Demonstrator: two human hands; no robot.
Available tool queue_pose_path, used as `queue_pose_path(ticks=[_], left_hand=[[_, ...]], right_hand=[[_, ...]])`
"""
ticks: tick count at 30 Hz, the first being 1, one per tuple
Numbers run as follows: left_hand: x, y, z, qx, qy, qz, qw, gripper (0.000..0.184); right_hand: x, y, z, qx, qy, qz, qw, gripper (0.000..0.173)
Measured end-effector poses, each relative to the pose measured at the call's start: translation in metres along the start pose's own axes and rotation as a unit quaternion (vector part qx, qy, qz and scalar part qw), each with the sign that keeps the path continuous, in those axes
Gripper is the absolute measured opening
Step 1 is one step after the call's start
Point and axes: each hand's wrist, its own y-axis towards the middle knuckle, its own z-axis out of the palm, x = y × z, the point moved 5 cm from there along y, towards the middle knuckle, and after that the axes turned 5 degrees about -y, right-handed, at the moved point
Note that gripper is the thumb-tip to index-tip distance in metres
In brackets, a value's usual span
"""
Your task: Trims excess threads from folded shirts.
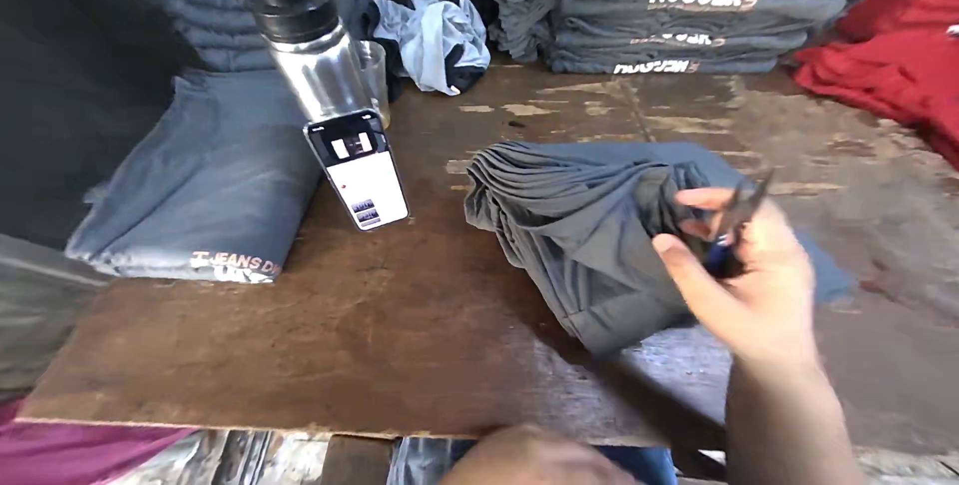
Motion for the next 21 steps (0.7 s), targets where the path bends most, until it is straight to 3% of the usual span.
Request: queue_pose_path(ticks=[3,7,11,14,17,18,19,21], left_hand=[[-0.002,-0.002,-0.033,-0.092,0.092,-0.013,0.991,0.034],[-0.007,-0.003,-0.051,-0.145,0.058,0.005,0.988,0.032],[-0.006,0.000,-0.045,-0.166,0.075,0.035,0.983,0.027],[-0.011,0.003,-0.044,-0.167,0.101,0.057,0.979,0.024],[-0.022,0.001,-0.058,-0.190,0.110,0.089,0.972,0.023],[-0.026,0.000,-0.063,-0.200,0.116,0.096,0.968,0.023],[-0.029,-0.001,-0.068,-0.211,0.122,0.104,0.964,0.023],[-0.035,-0.002,-0.075,-0.230,0.128,0.125,0.957,0.023]], right_hand=[[-0.026,0.021,-0.011,0.043,-0.088,0.067,0.993,0.060],[-0.063,0.052,0.008,0.129,-0.080,0.175,0.973,0.028],[-0.032,0.048,0.017,0.150,0.064,0.094,0.982,0.025],[0.009,0.014,0.032,0.224,0.230,-0.024,0.947,0.039],[0.040,-0.018,0.037,0.208,0.132,-0.120,0.962,0.078],[0.048,-0.028,0.037,0.192,0.076,-0.144,0.968,0.084],[0.054,-0.037,0.038,0.170,0.021,-0.170,0.971,0.079],[0.061,-0.055,0.046,0.113,-0.076,-0.208,0.969,0.049]])
